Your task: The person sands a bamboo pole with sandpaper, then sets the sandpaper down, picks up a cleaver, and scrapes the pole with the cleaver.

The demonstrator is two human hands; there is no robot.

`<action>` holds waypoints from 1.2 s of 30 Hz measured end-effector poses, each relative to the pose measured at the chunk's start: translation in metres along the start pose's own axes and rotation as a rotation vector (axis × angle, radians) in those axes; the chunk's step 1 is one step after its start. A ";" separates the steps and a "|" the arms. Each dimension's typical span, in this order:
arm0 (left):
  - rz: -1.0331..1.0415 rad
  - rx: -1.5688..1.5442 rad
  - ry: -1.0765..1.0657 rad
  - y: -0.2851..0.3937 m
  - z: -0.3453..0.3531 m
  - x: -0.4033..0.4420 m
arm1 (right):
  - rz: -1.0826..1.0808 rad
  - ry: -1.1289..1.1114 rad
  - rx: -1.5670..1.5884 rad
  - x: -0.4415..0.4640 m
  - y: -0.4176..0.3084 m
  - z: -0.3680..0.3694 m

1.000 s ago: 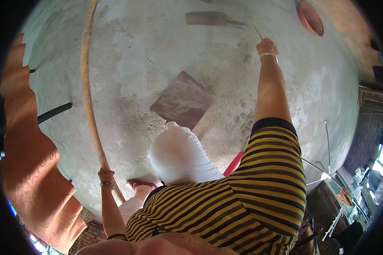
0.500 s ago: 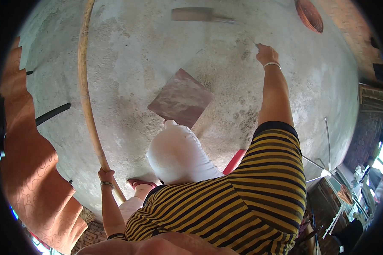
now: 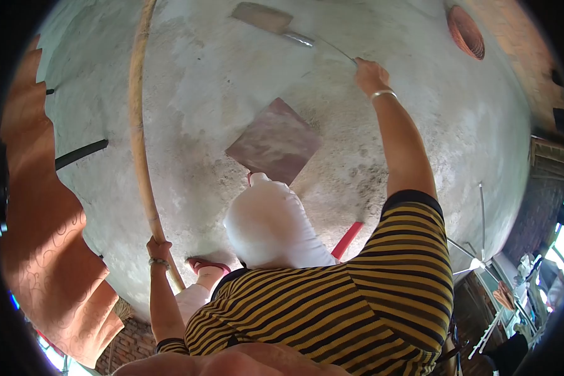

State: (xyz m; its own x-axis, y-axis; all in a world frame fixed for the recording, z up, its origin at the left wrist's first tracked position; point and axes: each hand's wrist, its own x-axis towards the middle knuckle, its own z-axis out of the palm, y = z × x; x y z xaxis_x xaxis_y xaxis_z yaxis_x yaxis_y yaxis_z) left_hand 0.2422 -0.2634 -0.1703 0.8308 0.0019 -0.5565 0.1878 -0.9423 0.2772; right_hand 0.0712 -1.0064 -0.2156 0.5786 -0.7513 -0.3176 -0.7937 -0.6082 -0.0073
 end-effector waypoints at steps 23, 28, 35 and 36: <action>0.110 -0.043 -0.006 0.016 -0.012 -0.013 | -0.420 -0.102 0.322 -0.114 -0.123 0.114; 0.155 -0.033 0.016 0.004 -0.028 -0.017 | -0.221 -0.274 0.108 -0.155 -0.144 0.154; 0.175 -0.051 0.037 0.010 -0.053 -0.025 | -0.553 -0.066 0.156 -0.078 -0.215 0.119; 0.176 -0.070 0.038 0.005 -0.047 -0.024 | -0.460 -0.123 0.092 -0.057 -0.238 0.106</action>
State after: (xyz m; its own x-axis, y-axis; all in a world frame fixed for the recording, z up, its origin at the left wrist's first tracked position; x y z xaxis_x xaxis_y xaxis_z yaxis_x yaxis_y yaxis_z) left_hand 0.2478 -0.2519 -0.1185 0.8732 -0.1471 -0.4646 0.0725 -0.9035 0.4223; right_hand 0.2071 -0.7913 -0.2958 0.8516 -0.3702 -0.3712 -0.4768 -0.8412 -0.2550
